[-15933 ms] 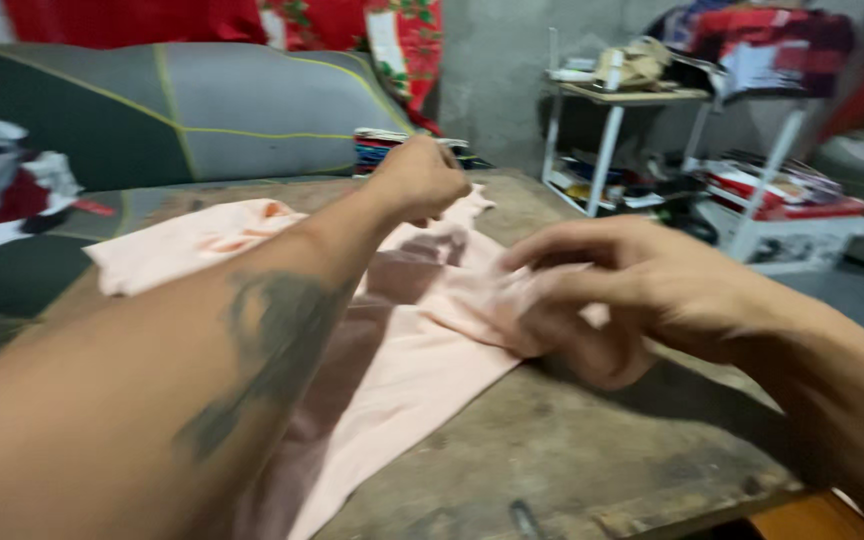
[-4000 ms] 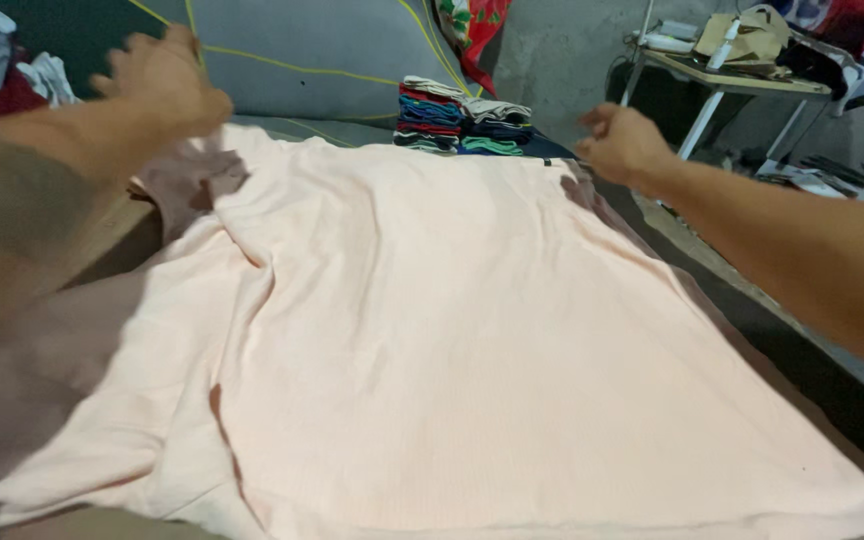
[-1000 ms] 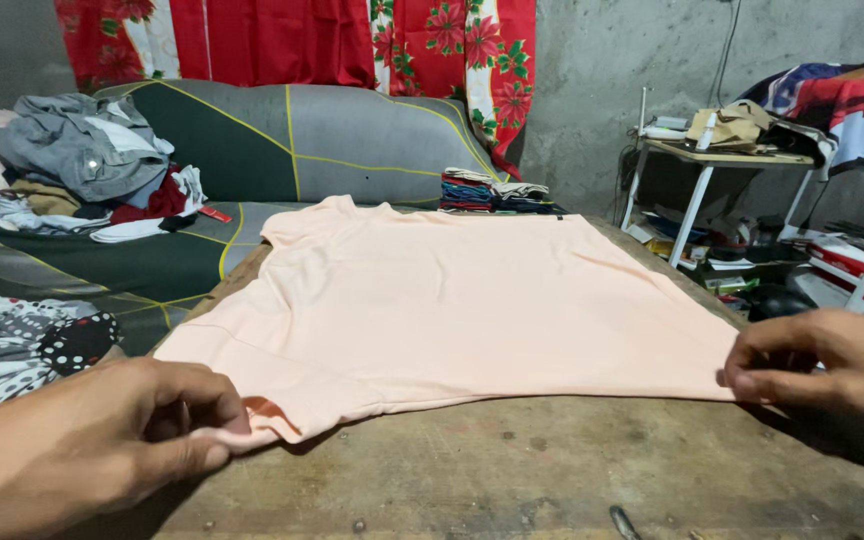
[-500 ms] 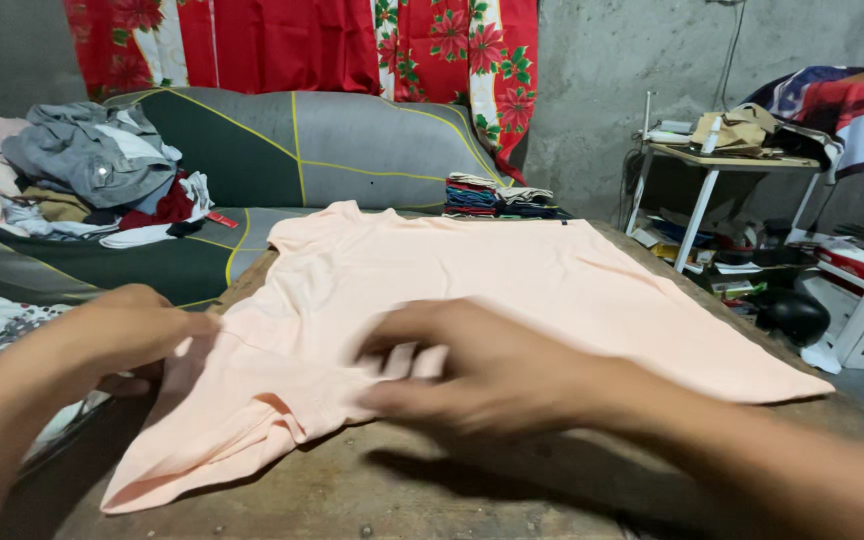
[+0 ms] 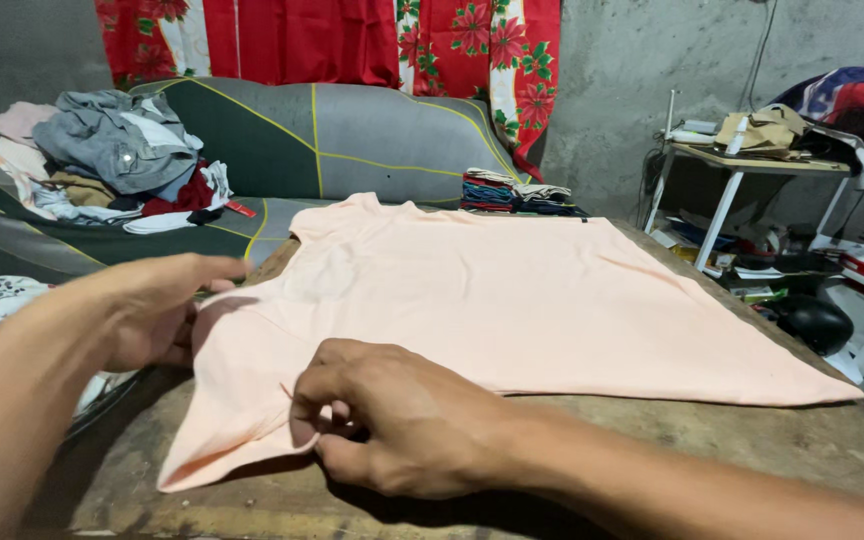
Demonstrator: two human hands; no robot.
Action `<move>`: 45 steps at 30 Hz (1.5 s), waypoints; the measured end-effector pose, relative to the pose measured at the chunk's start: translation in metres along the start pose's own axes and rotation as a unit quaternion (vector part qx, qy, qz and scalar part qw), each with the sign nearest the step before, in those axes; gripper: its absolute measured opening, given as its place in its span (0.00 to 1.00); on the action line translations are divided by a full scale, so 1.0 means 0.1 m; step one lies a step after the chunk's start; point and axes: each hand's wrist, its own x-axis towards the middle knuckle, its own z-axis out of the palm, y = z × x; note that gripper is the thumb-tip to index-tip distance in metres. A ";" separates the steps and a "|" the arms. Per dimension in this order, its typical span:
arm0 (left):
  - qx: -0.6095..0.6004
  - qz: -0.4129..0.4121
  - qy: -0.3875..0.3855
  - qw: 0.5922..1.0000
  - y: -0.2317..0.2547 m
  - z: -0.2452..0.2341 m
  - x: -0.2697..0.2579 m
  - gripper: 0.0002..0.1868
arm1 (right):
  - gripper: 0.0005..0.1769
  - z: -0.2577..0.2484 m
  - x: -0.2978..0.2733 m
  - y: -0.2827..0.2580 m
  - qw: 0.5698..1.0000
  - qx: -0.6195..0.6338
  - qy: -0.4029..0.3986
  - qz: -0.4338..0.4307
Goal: The person folds a black and green patterned t-shirt on a wooden table, then folds a light pink t-shirt. Both shirts are folded neatly and stacked on a nearby chair.
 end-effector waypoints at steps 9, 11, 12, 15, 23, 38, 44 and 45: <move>0.004 0.107 0.103 0.989 -0.34 -0.15 0.46 0.05 | 0.08 -0.11 -0.10 -0.02 0.997 0.063 -0.054 0.004; 0.045 0.122 0.124 0.984 -0.36 -0.16 0.41 0.07 | 0.11 -0.12 -0.08 -0.04 0.994 0.066 -0.077 0.050; 0.081 0.145 0.134 0.977 -0.37 -0.15 0.35 0.09 | 0.14 -0.11 -0.06 -0.05 0.997 0.055 -0.047 0.018; 0.233 0.169 0.206 0.935 -0.34 -0.07 0.09 0.12 | 0.24 -0.06 0.02 -0.04 0.999 0.012 0.039 -0.025; 0.358 0.233 -0.013 0.904 -0.25 -0.01 -0.72 0.16 | 0.32 0.07 0.17 0.02 0.986 -0.036 0.012 0.163; 0.515 0.158 -0.003 0.843 -0.73 -0.28 -1.19 0.14 | 0.18 -0.18 -0.26 -0.21 0.991 0.041 -0.015 0.129; 0.493 0.212 0.081 0.840 -0.71 -0.30 -1.15 0.12 | 0.16 -0.43 -0.45 -0.08 0.962 0.083 0.004 0.259; 0.460 0.262 0.111 0.841 -0.69 -0.28 -1.15 0.13 | 0.17 -0.55 -0.50 0.02 0.962 0.024 0.010 0.273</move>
